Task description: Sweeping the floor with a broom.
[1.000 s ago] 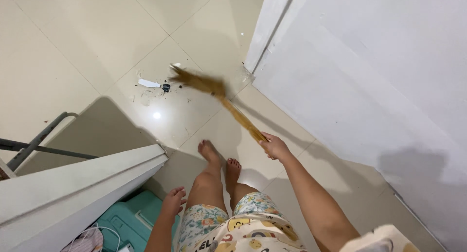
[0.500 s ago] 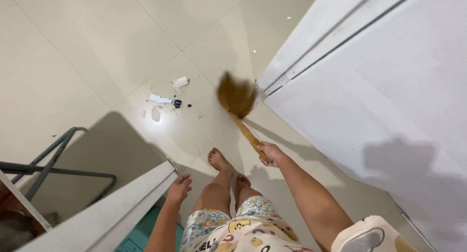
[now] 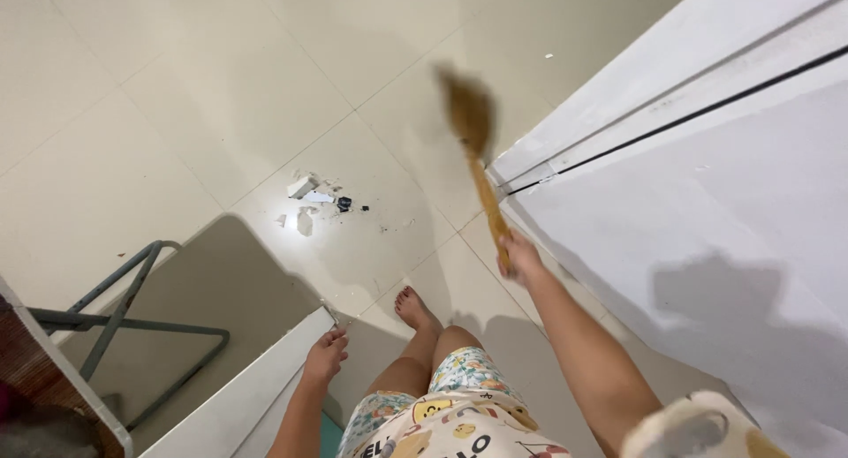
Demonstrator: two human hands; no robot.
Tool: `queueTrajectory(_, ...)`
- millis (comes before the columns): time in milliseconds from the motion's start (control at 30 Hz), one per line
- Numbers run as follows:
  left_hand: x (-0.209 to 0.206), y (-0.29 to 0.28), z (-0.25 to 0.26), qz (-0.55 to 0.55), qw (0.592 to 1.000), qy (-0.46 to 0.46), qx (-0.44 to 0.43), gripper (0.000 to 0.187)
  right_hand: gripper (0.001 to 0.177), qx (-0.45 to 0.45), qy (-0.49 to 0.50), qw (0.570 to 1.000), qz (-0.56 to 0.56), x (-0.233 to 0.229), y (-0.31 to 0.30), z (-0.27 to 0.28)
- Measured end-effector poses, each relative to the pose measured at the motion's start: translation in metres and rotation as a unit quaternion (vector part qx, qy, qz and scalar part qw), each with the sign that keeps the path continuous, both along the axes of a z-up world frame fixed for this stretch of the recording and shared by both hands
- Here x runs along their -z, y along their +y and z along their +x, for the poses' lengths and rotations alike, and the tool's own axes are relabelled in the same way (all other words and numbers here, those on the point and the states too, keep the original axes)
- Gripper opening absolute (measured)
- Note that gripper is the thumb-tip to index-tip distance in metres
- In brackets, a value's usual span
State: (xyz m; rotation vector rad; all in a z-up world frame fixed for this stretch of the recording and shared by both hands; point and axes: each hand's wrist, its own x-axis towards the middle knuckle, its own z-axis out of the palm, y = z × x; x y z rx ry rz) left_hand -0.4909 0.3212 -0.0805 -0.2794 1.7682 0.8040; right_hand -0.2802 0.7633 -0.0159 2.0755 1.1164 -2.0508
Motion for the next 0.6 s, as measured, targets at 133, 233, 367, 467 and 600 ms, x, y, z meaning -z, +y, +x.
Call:
queueTrajectory(133, -0.006, -0.006, -0.001, -0.006, 1.000, -0.006, -0.006, 0.045, 0.018, 0.118, 0.018, 0.987, -0.104, 0.071, 0.045, -0.033)
queueTrajectory(233, -0.013, -0.010, -0.004, -0.011, 1.000, -0.002, -0.008, 0.045, 0.022, 0.171, 0.015, 0.966, -0.194, 0.100, 0.054, -0.037)
queueTrajectory(367, -0.007, -0.016, -0.005, -0.007, 1.000, -0.015, -0.023, 0.046, 0.022, 0.112, 0.045, 0.973, -0.196, 0.029, 0.019, -0.028)
queueTrajectory(467, -0.010, -0.013, -0.007, -0.006, 0.999, -0.021, -0.028, 0.047, 0.034, 0.016, 0.016, 0.996, -0.084, -0.046, -0.025, -0.011)
queueTrajectory(600, -0.028, 0.001, -0.008, -0.023, 1.000, -0.008, -0.001, 0.046, 0.053, -0.159, -0.103, 0.980, 0.057, -0.105, -0.054, 0.014)
